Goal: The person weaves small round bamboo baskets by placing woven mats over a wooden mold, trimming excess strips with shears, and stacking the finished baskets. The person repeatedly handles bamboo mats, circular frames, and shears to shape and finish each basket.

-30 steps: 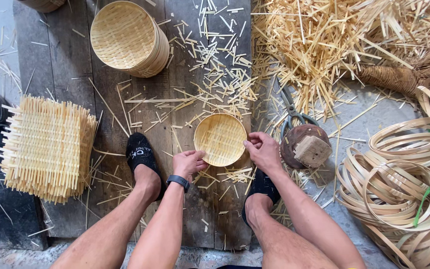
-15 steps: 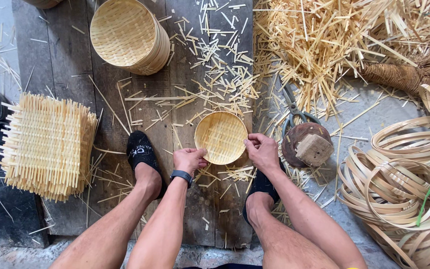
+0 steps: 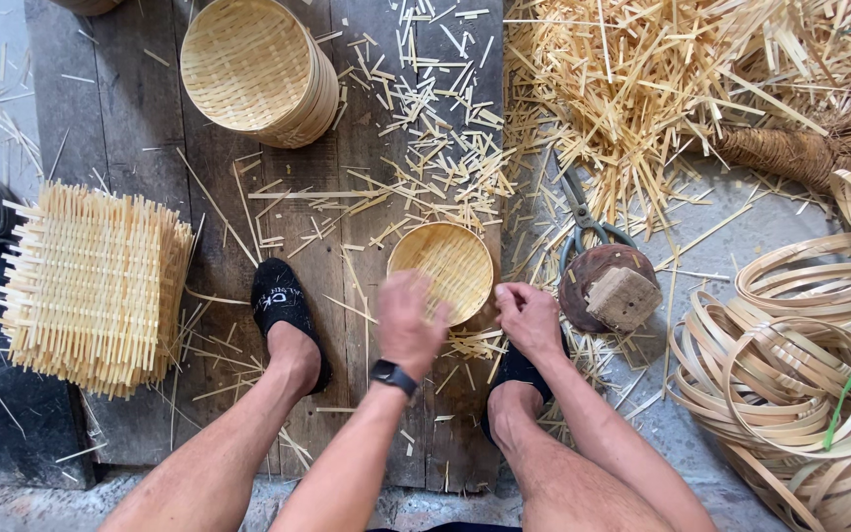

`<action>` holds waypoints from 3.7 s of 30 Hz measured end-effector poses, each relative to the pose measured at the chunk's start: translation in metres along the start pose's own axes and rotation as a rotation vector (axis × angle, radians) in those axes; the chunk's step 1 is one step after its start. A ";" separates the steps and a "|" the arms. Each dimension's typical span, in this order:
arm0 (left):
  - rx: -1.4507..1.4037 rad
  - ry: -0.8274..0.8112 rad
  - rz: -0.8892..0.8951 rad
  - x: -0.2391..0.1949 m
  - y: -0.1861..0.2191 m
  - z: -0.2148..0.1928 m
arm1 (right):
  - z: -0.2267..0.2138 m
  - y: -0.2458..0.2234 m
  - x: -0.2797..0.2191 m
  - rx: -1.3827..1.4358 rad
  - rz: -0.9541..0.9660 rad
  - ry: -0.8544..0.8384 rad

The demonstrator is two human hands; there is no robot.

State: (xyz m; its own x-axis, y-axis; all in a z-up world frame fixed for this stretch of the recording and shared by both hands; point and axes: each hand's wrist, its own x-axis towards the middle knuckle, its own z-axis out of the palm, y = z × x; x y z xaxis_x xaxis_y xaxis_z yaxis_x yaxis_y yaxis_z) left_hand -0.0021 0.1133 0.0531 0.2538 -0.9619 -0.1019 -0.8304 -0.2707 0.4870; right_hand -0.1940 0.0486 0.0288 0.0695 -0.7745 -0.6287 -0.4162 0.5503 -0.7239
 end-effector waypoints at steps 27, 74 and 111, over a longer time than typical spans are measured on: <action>0.267 0.322 0.407 0.234 -0.132 -0.180 | 0.003 0.028 -0.016 -0.148 -0.307 0.132; -0.487 0.576 -0.439 0.307 -0.224 -0.122 | 0.188 -0.354 0.152 -0.374 -0.562 -0.155; -0.575 0.778 -0.299 0.195 -0.161 -0.164 | -0.120 -0.150 0.012 -1.280 -0.384 -0.171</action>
State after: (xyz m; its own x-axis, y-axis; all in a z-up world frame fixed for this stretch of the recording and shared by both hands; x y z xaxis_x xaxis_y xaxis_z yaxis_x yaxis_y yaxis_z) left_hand 0.2630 -0.0240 0.0972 0.8357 -0.5094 0.2053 -0.3667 -0.2392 0.8991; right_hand -0.2391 -0.0807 0.1642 0.4442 -0.7126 -0.5430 -0.8860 -0.4393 -0.1484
